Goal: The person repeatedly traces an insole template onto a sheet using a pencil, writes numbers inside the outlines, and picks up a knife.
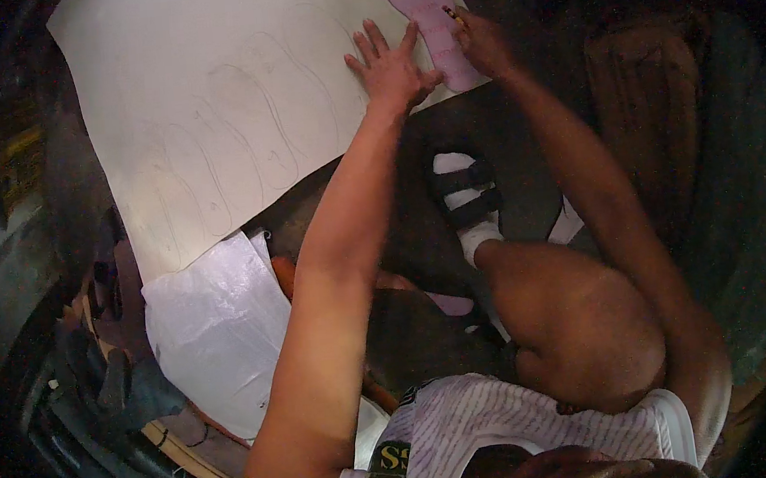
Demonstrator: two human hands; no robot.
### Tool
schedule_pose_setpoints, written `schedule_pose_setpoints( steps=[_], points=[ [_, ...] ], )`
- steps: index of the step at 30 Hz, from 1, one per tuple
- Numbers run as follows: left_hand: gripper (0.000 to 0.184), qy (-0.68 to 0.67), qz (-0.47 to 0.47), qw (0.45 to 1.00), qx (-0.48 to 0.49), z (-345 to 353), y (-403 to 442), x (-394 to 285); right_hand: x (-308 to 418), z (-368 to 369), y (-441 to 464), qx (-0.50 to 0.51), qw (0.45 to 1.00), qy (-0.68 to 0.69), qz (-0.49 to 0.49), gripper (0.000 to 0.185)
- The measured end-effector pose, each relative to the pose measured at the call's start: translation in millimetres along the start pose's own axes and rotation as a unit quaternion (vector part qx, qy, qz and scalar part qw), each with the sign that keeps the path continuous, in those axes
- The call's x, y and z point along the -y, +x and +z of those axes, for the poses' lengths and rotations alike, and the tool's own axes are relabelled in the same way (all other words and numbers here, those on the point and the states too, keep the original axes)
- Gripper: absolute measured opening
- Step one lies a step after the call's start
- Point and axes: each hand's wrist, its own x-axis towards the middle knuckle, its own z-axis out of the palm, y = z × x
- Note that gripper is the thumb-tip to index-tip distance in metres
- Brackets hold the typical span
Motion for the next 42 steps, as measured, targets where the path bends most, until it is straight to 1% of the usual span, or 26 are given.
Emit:
schedule_pose_setpoints(
  steps=[2,4,5,7,8,10,11,13,16,20,22,23,25,29,31,32,34,38,40,42],
  points=[
    [0.090,-0.007,0.004,1.000,-0.008,1.5,-2.1,-0.8,-5.0,3.0,-2.3,0.002,1.000,-0.001,0.008,0.040],
    [0.090,0.000,0.003,1.000,-0.015,1.9,-0.4,-1.7,-12.4,9.0,-4.2,-0.078,0.989,-0.118,-0.039,0.040],
    [0.090,0.005,0.002,1.000,-0.023,2.5,-1.9,-2.9,-17.2,7.5,-8.4,-0.074,0.989,-0.120,-0.035,0.040],
    [0.090,0.000,0.009,1.000,-0.028,3.4,-1.8,-1.5,-25.0,2.0,-11.0,-0.105,0.994,0.013,-0.018,0.041],
    [0.090,-0.003,0.015,0.999,-0.038,5.1,-1.9,-0.6,-41.5,4.2,-14.2,-0.104,0.994,0.012,-0.015,0.041],
    [0.090,-0.003,0.016,0.999,-0.043,8.5,-1.1,0.3,-68.4,5.8,-21.2,-0.055,0.986,0.102,-0.122,0.045],
    [0.089,-0.002,0.016,0.999,-0.049,10.8,-1.0,1.0,-61.1,-0.2,-28.4,-0.053,0.986,0.101,-0.121,0.045],
    [0.089,-0.003,0.018,0.999,-0.050,13.6,-0.6,2.6,-47.4,-15.4,-54.8,0.042,0.989,-0.029,-0.139,0.046],
    [0.088,-0.004,0.018,0.998,-0.052,13.6,-0.7,2.6,-30.8,-19.4,-79.1,0.035,0.989,-0.021,-0.140,0.050],
    [0.088,-0.005,0.023,0.998,-0.050,10.0,-0.5,2.7,-40.2,-11.6,-78.6,0.030,0.989,-0.006,-0.145,0.055],
    [0.088,-0.004,0.019,0.999,-0.043,8.6,-0.1,2.8,-42.1,-8.4,-77.6,0.004,0.986,-0.018,-0.168,0.056],
    [0.088,-0.004,0.015,0.999,-0.036,8.1,-0.1,2.5,-42.1,-7.6,-77.4,0.004,0.986,-0.018,-0.169,0.056],
    [0.089,-0.004,0.014,0.999,-0.037,7.6,-0.1,1.8,-42.7,-6.6,-77.1,0.030,0.994,-0.024,-0.103,0.055],
    [0.089,-0.004,0.009,1.000,-0.029,5.9,-1.1,-0.2,-38.7,-8.4,-75.5,0.026,0.994,-0.009,-0.106,0.054],
    [0.089,-0.007,0.011,0.999,-0.029,5.1,-1.3,-0.5,-36.1,-11.2,-77.0,0.044,0.995,-0.037,-0.083,0.053],
    [0.088,-0.010,0.012,0.999,-0.030,5.3,-1.4,-0.3,-38.6,-9.1,-76.9,0.044,0.995,-0.037,-0.083,0.053],
    [0.088,-0.013,0.013,0.999,-0.033,5.9,-1.5,-0.2,-41.6,-4.9,-76.8,0.021,0.993,-0.082,-0.087,0.053],
    [0.087,-0.018,0.011,0.999,-0.029,4.3,-0.7,-0.7,-41.0,-5.3,-76.1,0.011,0.993,-0.070,-0.100,0.053],
    [0.086,-0.024,0.004,0.999,-0.022,1.0,-0.3,-2.4,-38.1,-9.6,-73.6,0.033,0.992,-0.080,-0.095,0.053],
    [0.085,-0.030,-0.002,0.999,-0.014,-1.2,1.1,-4.6,-34.9,-11.0,-74.3,0.025,0.990,-0.087,-0.104,0.053]
  ],
)
